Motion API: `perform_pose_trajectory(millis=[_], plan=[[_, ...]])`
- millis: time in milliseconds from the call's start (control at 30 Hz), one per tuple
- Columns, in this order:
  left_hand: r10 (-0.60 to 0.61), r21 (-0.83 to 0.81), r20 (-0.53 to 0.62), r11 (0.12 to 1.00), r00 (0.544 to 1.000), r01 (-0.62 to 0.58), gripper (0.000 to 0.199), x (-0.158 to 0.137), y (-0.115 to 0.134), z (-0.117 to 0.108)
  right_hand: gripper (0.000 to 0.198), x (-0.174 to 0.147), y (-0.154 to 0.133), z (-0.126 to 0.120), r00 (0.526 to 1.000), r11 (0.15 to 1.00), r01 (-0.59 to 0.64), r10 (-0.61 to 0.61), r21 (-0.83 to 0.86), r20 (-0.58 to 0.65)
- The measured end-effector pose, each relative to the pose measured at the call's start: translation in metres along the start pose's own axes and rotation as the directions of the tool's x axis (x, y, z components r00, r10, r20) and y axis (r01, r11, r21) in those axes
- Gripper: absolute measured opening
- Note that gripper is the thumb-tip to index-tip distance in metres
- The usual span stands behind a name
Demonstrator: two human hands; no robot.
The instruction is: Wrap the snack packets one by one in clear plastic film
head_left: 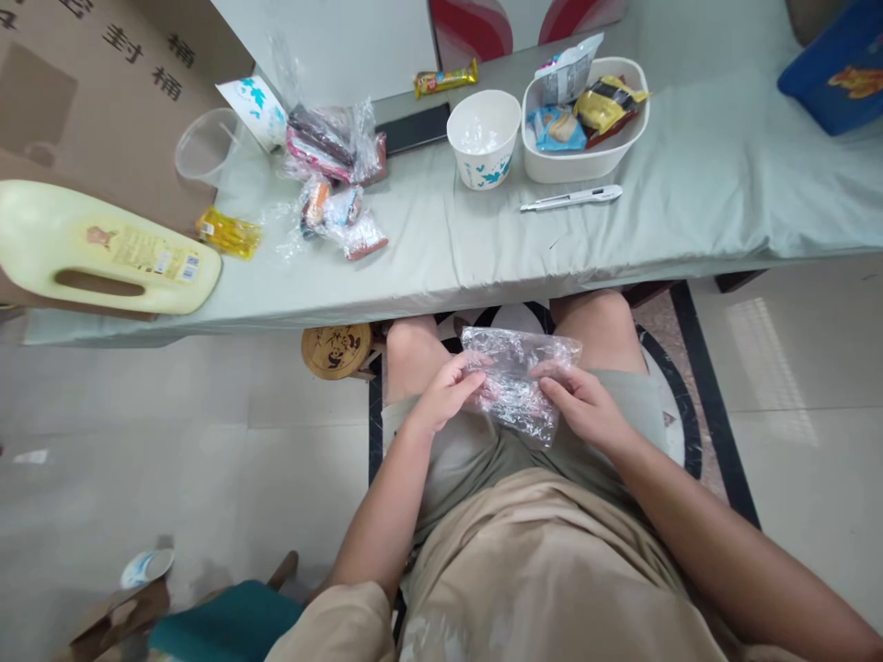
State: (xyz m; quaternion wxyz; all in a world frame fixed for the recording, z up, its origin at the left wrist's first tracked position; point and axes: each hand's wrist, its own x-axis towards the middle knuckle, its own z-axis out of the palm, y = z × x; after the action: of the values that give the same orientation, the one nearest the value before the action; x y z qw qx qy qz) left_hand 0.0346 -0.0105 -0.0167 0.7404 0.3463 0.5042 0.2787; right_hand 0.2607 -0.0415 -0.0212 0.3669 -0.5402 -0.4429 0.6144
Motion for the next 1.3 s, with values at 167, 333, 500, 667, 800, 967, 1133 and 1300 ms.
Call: perform_pose_trajectory(millis=[167, 333, 500, 667, 800, 967, 1133, 1300], plan=[[0.032, 0.08, 0.05, 0.996, 0.998, -0.036, 0.053, -0.004, 0.004, -0.006, 0.029, 0.001, -0.005, 0.002, 0.998, 0.999, 0.029, -0.028, 0.021, -0.058], [0.038, 0.028, 0.051, 0.999, 0.998, -0.039, 0.062, -0.002, -0.003, -0.013, 0.03, -0.002, -0.013, 0.0, 1.0, 1.0, 0.004, -0.004, -0.007, -0.002], [0.137, 0.076, -0.079, 0.988, 0.987, -0.131, 0.046, 0.001, -0.003, -0.01, 0.031, -0.005, -0.014, -0.001, 0.999, 0.999, 0.045, -0.045, 0.002, 0.001], [0.032, 0.06, 0.088, 0.997, 0.996, -0.038, 0.057, -0.008, 0.004, -0.006, 0.029, -0.004, -0.008, -0.003, 0.997, 0.997, 0.038, -0.033, 0.067, -0.075], [0.118, -0.08, 0.069, 0.99, 0.991, -0.113, 0.044, -0.009, 0.005, -0.007, 0.026, -0.008, -0.013, -0.005, 0.993, 0.942, -0.116, 0.121, 0.316, 0.003], [0.163, -0.154, 0.013, 0.975, 0.987, -0.159, 0.038, -0.006, 0.006, -0.011, 0.041, -0.01, -0.018, -0.01, 0.993, 0.93, -0.093, 0.062, 0.355, 0.097], [0.19, 0.051, 0.014, 0.98, 0.982, -0.19, 0.034, -0.006, 0.009, -0.008, 0.034, -0.006, -0.011, -0.01, 1.0, 0.999, 0.015, -0.015, 0.034, 0.004], [0.2, 0.094, -0.012, 0.976, 0.98, -0.198, 0.034, -0.005, 0.005, -0.004, 0.066, -0.004, -0.008, -0.003, 0.994, 0.976, -0.079, 0.094, 0.202, -0.064]])
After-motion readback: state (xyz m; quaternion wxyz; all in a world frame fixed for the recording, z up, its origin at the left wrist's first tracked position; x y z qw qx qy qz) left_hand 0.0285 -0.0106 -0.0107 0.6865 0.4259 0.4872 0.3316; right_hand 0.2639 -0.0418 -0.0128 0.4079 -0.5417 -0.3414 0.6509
